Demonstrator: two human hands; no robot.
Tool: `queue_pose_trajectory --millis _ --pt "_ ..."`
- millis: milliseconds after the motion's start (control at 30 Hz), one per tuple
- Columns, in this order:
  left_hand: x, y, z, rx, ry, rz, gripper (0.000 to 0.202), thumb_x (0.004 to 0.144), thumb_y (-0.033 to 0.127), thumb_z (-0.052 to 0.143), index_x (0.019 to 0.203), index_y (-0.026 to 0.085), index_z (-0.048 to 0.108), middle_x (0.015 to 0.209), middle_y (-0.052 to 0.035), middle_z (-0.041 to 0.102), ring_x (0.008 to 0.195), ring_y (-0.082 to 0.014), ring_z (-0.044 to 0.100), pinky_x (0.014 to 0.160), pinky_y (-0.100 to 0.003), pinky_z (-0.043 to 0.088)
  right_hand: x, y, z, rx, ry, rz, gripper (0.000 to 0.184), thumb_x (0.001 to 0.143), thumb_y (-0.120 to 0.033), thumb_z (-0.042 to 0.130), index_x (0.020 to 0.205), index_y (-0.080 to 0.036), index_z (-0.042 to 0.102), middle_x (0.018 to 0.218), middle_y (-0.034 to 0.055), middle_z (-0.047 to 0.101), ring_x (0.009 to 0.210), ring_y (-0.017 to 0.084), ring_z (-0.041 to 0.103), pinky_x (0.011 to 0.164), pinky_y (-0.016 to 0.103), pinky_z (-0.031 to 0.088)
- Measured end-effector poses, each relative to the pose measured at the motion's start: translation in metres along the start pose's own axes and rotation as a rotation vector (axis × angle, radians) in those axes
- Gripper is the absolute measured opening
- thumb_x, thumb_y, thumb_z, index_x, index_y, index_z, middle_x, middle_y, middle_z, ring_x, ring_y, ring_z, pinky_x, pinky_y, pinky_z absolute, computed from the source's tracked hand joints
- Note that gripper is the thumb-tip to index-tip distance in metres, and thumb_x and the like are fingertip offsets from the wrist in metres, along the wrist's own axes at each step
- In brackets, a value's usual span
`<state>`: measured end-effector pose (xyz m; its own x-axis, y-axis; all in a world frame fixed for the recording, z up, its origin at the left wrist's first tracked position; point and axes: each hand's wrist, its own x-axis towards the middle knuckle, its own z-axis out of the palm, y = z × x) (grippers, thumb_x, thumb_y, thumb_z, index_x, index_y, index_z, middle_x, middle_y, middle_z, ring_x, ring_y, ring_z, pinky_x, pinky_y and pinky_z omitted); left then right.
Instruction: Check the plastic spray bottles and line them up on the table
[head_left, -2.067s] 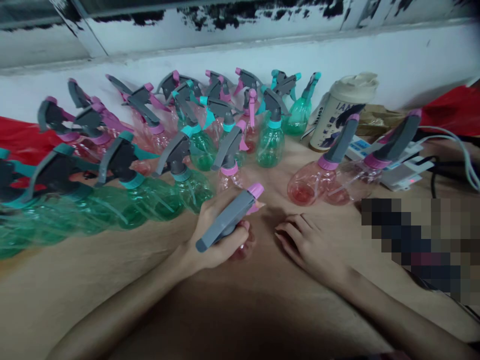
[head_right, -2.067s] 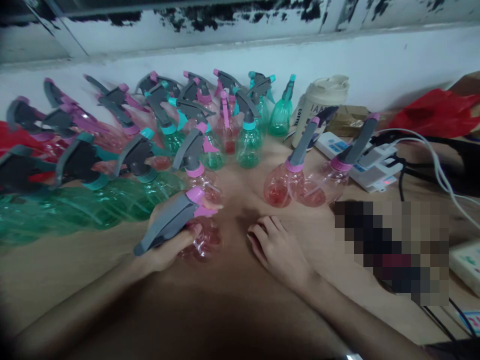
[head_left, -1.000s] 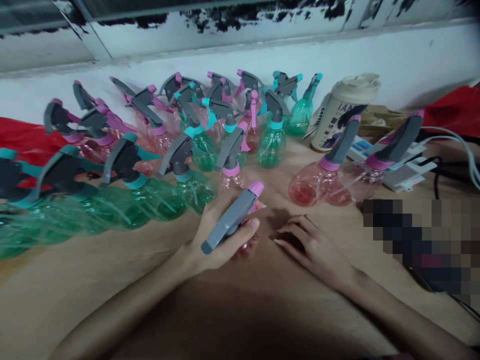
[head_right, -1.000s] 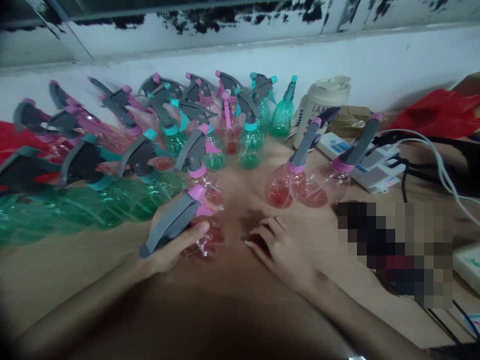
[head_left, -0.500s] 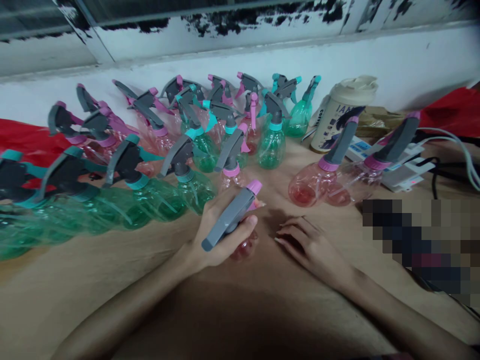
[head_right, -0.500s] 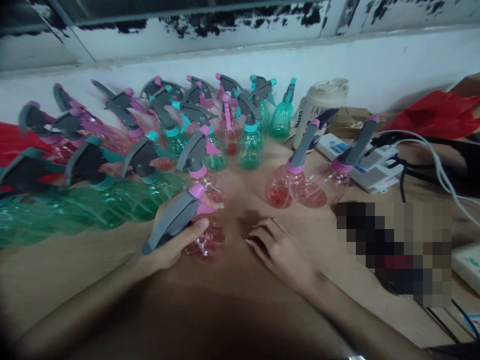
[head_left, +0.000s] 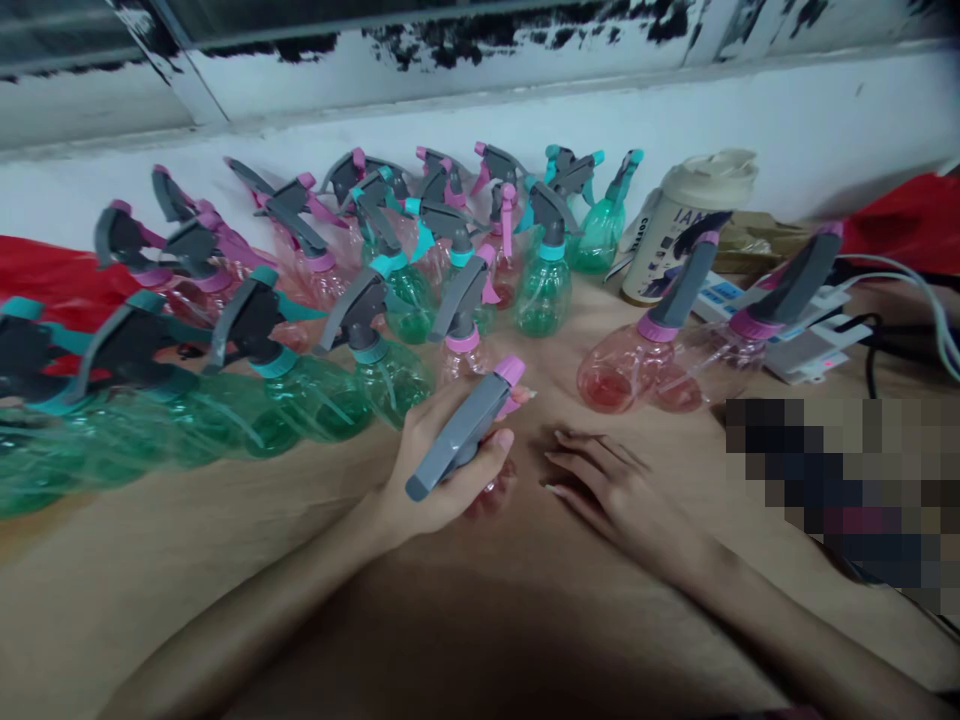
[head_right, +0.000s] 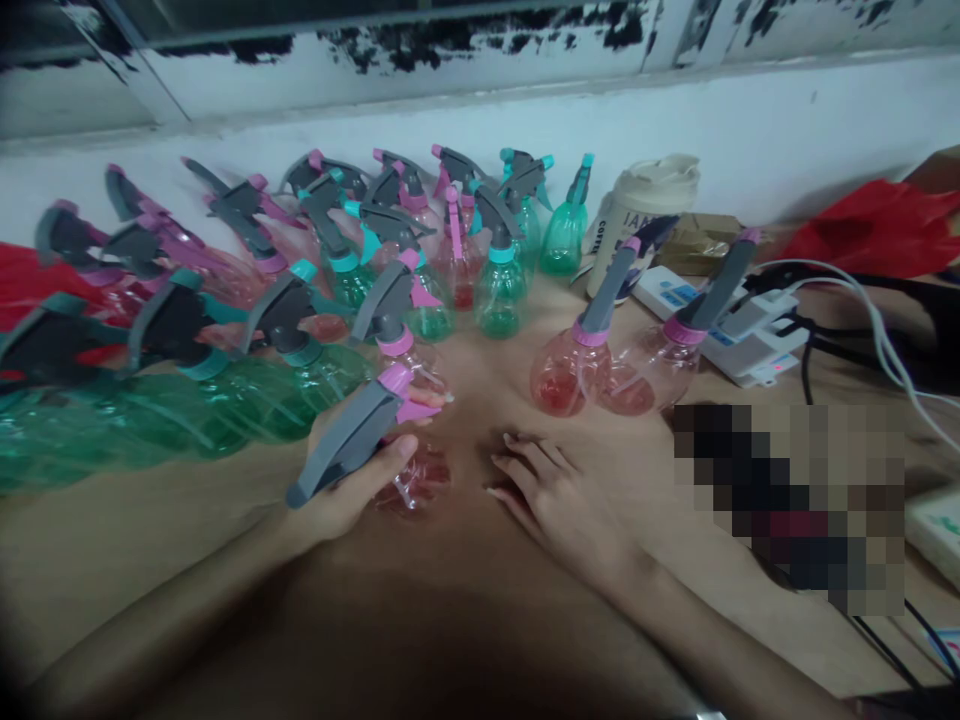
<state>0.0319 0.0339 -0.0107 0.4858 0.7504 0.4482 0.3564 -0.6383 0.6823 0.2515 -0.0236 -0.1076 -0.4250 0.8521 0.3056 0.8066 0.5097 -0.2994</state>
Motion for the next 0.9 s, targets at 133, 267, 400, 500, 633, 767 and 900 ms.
queue_pose_trajectory --millis 133,267,400,500,633,767,900 --pt "-0.0007 -0.001 0.0011 -0.018 0.019 0.004 0.025 0.077 0.018 0.054 0.1 0.023 0.06 0.088 -0.005 0.065 0.078 -0.0198 0.063 0.075 -0.037 0.053 -0.0001 0.0002 0.0005 -0.008 -0.002 0.0 0.032 0.09 -0.032 0.05 0.115 -0.015 0.057 0.119 0.0133 0.06 0.114 0.027 0.054 0.092 0.047 0.048" --pt "-0.0008 -0.001 0.0017 -0.032 0.013 -0.015 0.023 0.079 0.02 0.053 0.101 0.024 0.059 0.09 -0.0048 0.066 0.078 -0.0193 0.064 0.074 -0.036 0.055 0.0 -0.0004 -0.0002 0.005 -0.003 0.006 0.033 0.089 -0.032 0.051 0.116 -0.016 0.057 0.119 0.0134 0.061 0.113 0.027 0.054 0.091 0.047 0.048" --pt "0.0005 0.0004 0.0012 -0.032 -0.005 -0.008 0.02 0.08 0.021 0.052 0.098 0.025 0.058 0.095 -0.0035 0.067 0.077 -0.0181 0.064 0.075 -0.036 0.054 -0.0001 -0.0009 -0.0008 0.003 -0.013 0.008 0.033 0.089 -0.031 0.051 0.118 -0.015 0.057 0.12 0.0138 0.06 0.114 0.027 0.054 0.092 0.047 0.048" --pt "0.0013 0.0002 0.0008 0.006 -0.004 -0.041 0.01 0.079 0.024 0.052 0.088 0.025 0.056 0.08 -0.0022 0.064 0.068 -0.0178 0.061 0.065 -0.034 0.052 -0.0003 -0.001 -0.0006 0.013 0.001 0.008 0.033 0.089 -0.031 0.051 0.118 -0.016 0.057 0.12 0.0135 0.06 0.114 0.027 0.054 0.092 0.047 0.048" --pt "0.0029 0.0005 -0.0008 -0.004 -0.014 -0.01 0.003 0.077 0.022 0.053 0.079 0.024 0.054 0.076 -0.0025 0.06 0.07 -0.0184 0.06 0.066 -0.034 0.051 -0.0008 -0.0008 -0.0002 0.016 0.001 0.003 0.035 0.088 -0.031 0.051 0.119 -0.016 0.056 0.12 0.0134 0.061 0.114 0.027 0.054 0.092 0.048 0.048" --pt "0.0047 0.0038 -0.002 -0.034 -0.035 0.003 0.01 0.078 0.017 0.051 0.085 0.024 0.055 0.081 -0.002 0.061 0.073 -0.0178 0.06 0.07 -0.035 0.051 -0.0014 -0.0007 0.0002 -0.01 -0.023 0.001 0.035 0.089 -0.032 0.051 0.12 -0.015 0.056 0.122 0.0141 0.059 0.116 0.027 0.052 0.094 0.048 0.047" --pt "0.0045 0.0047 -0.0008 -0.018 -0.02 -0.008 0.006 0.08 0.02 0.05 0.076 0.024 0.053 0.07 -0.0001 0.056 0.064 -0.0162 0.058 0.062 -0.033 0.05 -0.0018 -0.0006 0.001 -0.015 -0.022 0.003 0.035 0.089 -0.032 0.051 0.12 -0.015 0.056 0.122 0.0142 0.059 0.116 0.027 0.052 0.094 0.047 0.048"
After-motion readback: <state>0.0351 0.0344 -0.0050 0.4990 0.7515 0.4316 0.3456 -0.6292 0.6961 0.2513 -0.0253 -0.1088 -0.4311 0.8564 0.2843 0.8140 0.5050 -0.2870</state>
